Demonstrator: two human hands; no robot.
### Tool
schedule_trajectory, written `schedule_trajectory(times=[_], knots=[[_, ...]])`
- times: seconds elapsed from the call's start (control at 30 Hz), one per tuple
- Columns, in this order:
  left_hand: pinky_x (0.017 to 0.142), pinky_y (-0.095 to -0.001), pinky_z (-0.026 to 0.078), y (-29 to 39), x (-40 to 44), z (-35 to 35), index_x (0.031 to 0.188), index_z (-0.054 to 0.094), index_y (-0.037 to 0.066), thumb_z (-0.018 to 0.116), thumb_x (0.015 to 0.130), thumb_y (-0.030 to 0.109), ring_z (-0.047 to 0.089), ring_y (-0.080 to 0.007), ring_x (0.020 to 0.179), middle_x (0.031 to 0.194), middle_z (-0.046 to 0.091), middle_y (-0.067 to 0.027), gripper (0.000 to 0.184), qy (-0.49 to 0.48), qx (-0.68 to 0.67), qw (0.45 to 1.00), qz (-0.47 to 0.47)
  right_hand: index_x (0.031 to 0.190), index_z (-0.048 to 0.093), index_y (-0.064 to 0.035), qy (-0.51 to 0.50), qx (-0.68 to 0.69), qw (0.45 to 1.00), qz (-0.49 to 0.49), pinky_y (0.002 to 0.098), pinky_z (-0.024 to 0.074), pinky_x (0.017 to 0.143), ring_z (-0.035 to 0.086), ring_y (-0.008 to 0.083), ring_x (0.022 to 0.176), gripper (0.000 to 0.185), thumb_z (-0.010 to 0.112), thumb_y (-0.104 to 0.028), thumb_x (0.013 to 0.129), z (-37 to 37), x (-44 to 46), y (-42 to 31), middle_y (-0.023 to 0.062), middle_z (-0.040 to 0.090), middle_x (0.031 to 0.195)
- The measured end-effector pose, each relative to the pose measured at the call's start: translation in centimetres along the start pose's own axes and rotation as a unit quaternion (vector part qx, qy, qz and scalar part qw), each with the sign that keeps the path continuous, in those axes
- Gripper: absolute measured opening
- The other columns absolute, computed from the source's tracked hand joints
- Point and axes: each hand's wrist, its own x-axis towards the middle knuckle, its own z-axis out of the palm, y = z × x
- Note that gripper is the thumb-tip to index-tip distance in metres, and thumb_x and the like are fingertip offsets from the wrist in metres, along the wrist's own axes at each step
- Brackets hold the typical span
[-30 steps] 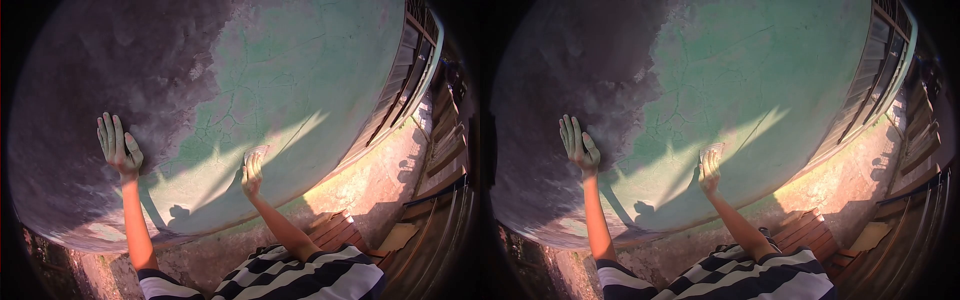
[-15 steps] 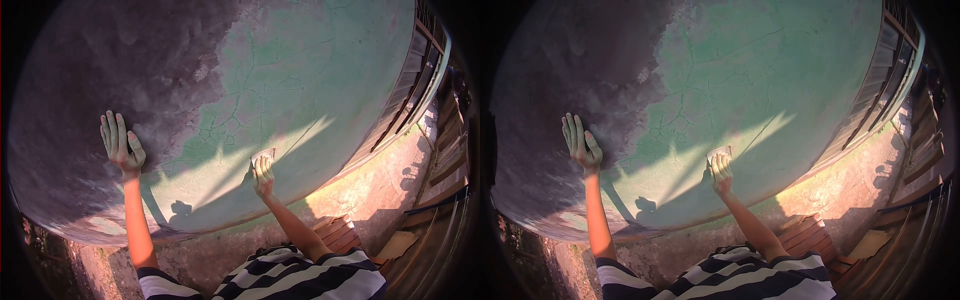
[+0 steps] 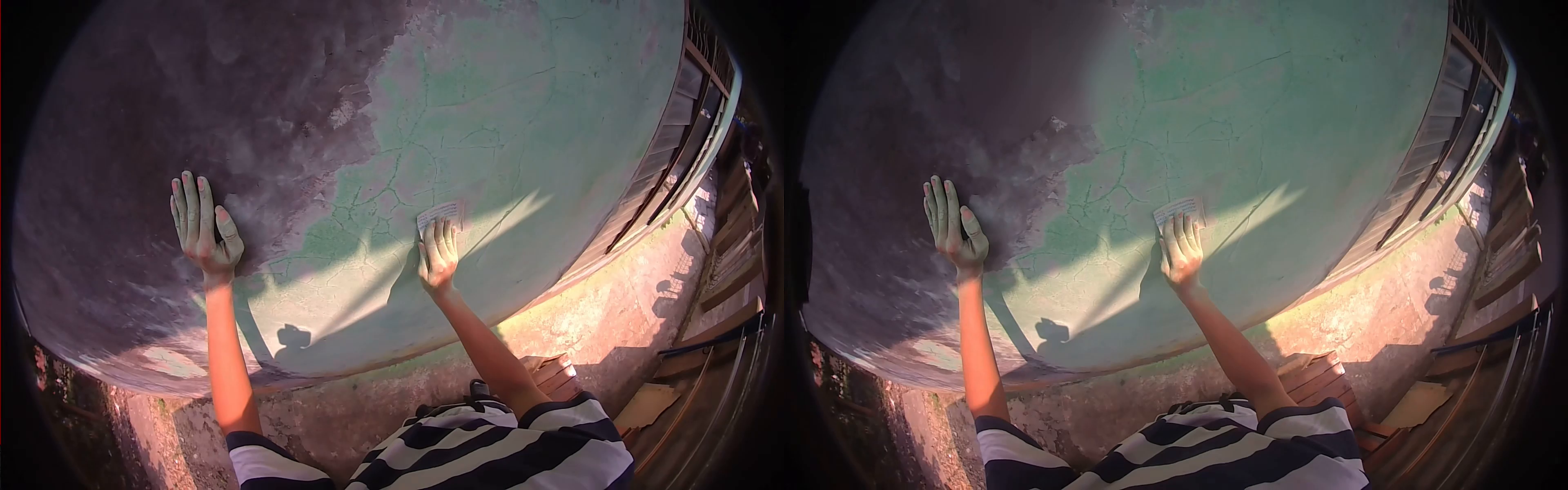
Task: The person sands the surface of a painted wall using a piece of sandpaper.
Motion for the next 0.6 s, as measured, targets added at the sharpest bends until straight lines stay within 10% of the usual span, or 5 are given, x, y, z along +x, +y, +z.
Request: schedule_trajectory(times=[0.17, 0.4, 0.6], knots=[[0.117, -0.0497, 0.032, -0.1, -0.1, 0.0, 0.135, 0.060, -0.004, 0.048, 0.099, 0.016, 0.044, -0.0398, 0.140, 0.144, 0.054, -0.0210, 0.043, 0.001, -0.012, 1.000, 0.000, 0.133, 0.060, 0.0033, -0.036, 0.009, 0.999, -0.003, 0.0567, 0.0328, 0.114, 0.043, 0.0438, 0.140, 0.047, 0.064, -0.011, 0.088, 1.0, -6.4, 2.5, 0.0248, 0.052, 0.144], [0.117, -0.0497, 0.032, -0.1, -0.1, 0.1, 0.135, 0.060, -0.003, 0.048, 0.098, 0.015, 0.045, -0.0391, 0.140, 0.144, 0.054, -0.0210, 0.043, 0.001, -0.011, 1.000, -0.002, 0.138, 0.054, 0.0036, 0.051, -0.013, 0.998, -0.037, 0.0570, 0.0320, 0.114, 0.044, 0.0453, 0.138, 0.053, 0.062, -0.009, 0.087, -0.7, 10.0, -3.7, 0.0256, 0.049, 0.147], [0.117, -0.0493, 0.032, 0.0, -0.1, 0.0, 0.135, 0.060, -0.003, 0.049, 0.098, 0.015, 0.044, -0.0389, 0.140, 0.144, 0.055, -0.0194, 0.043, 0.000, -0.018, 1.000, -0.008, 0.133, 0.059, 0.0052, -0.049, -0.006, 0.998, 0.036, 0.0585, 0.0320, 0.114, 0.046, 0.0473, 0.136, 0.048, 0.064, -0.009, 0.088, 1.0, -5.4, -0.7, 0.0293, 0.053, 0.141]])
